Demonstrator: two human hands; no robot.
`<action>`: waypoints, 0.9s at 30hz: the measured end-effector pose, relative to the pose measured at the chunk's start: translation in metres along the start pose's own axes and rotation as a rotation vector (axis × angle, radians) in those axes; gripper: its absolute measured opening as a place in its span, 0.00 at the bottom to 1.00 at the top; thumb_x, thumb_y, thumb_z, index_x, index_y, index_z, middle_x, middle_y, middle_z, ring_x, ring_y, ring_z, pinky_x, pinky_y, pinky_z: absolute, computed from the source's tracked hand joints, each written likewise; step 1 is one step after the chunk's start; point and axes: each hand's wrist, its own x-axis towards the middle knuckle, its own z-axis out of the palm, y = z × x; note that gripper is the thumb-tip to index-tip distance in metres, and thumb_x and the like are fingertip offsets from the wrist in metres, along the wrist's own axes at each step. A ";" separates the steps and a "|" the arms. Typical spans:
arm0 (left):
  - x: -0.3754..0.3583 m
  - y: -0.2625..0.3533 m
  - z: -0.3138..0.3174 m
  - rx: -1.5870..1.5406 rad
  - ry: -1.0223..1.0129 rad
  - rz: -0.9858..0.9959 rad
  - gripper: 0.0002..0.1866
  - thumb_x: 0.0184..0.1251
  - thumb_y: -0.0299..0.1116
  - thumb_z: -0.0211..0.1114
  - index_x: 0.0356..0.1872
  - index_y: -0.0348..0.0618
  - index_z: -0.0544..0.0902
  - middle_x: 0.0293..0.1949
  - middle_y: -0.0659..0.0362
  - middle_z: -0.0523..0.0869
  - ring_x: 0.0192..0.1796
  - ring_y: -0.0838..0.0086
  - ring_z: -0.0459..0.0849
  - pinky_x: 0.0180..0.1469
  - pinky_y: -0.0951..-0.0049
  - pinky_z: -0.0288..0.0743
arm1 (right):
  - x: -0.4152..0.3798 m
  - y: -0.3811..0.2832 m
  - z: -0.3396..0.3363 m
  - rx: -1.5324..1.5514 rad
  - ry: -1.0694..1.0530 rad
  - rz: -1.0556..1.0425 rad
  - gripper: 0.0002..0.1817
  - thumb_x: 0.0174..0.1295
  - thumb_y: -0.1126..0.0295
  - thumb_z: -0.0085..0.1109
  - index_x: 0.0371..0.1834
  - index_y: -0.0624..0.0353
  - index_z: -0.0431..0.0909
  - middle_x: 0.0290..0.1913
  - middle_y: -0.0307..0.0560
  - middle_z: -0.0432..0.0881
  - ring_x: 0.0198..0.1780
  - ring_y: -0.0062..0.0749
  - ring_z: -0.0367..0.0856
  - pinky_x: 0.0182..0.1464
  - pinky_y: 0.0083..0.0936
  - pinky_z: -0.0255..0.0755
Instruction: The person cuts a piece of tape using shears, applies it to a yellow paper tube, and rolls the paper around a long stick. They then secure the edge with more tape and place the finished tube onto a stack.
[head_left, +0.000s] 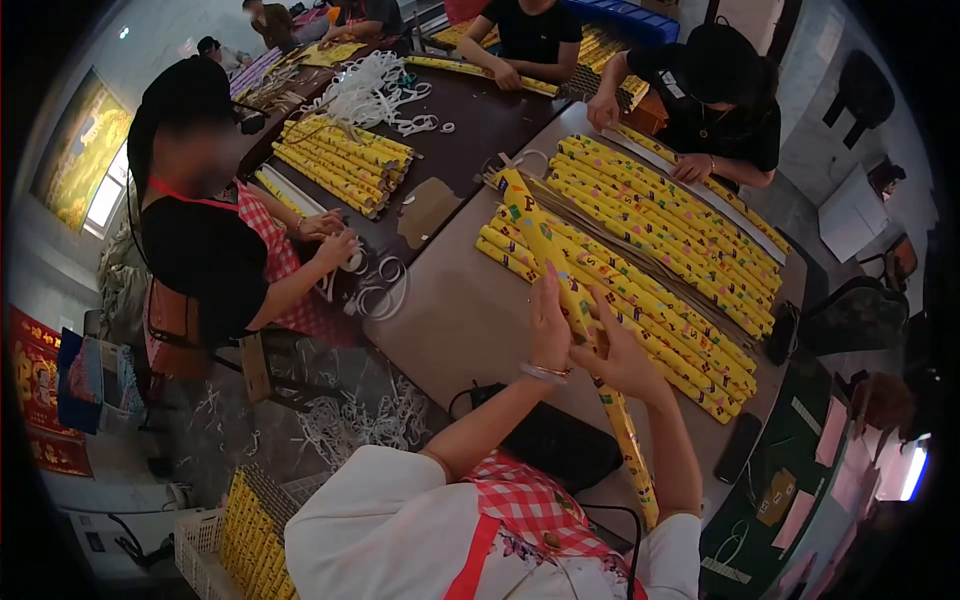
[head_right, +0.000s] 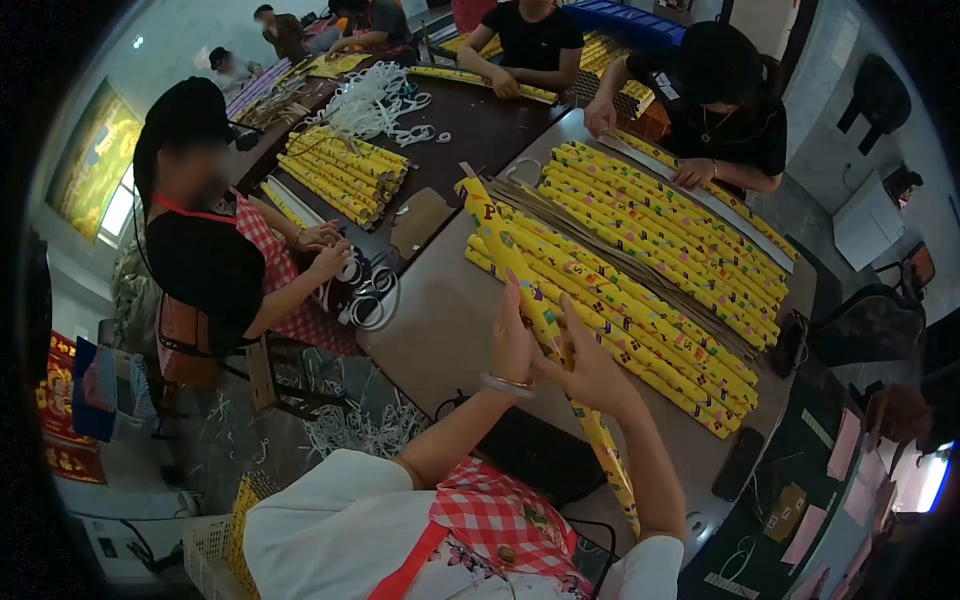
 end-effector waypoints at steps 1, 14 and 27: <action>-0.004 0.010 0.004 0.058 0.009 -0.010 0.25 0.74 0.52 0.38 0.53 0.39 0.68 0.41 0.60 0.76 0.38 0.77 0.78 0.40 0.75 0.75 | -0.005 0.001 0.003 0.001 0.000 0.005 0.42 0.59 0.69 0.57 0.74 0.55 0.43 0.55 0.48 0.73 0.42 0.30 0.76 0.44 0.22 0.69; 0.009 0.054 -0.017 0.273 -0.295 0.214 0.16 0.71 0.35 0.50 0.55 0.36 0.69 0.43 0.60 0.80 0.36 0.84 0.77 0.40 0.81 0.77 | -0.035 -0.029 -0.002 -0.116 0.070 0.026 0.35 0.62 0.68 0.55 0.72 0.53 0.51 0.47 0.58 0.76 0.37 0.39 0.77 0.41 0.28 0.71; 0.000 0.064 -0.020 0.296 -0.317 0.239 0.17 0.71 0.33 0.47 0.56 0.34 0.68 0.48 0.57 0.77 0.45 0.77 0.80 0.45 0.76 0.79 | -0.038 -0.037 -0.016 -0.200 0.033 0.039 0.34 0.61 0.68 0.56 0.71 0.53 0.54 0.56 0.56 0.74 0.48 0.42 0.78 0.47 0.28 0.72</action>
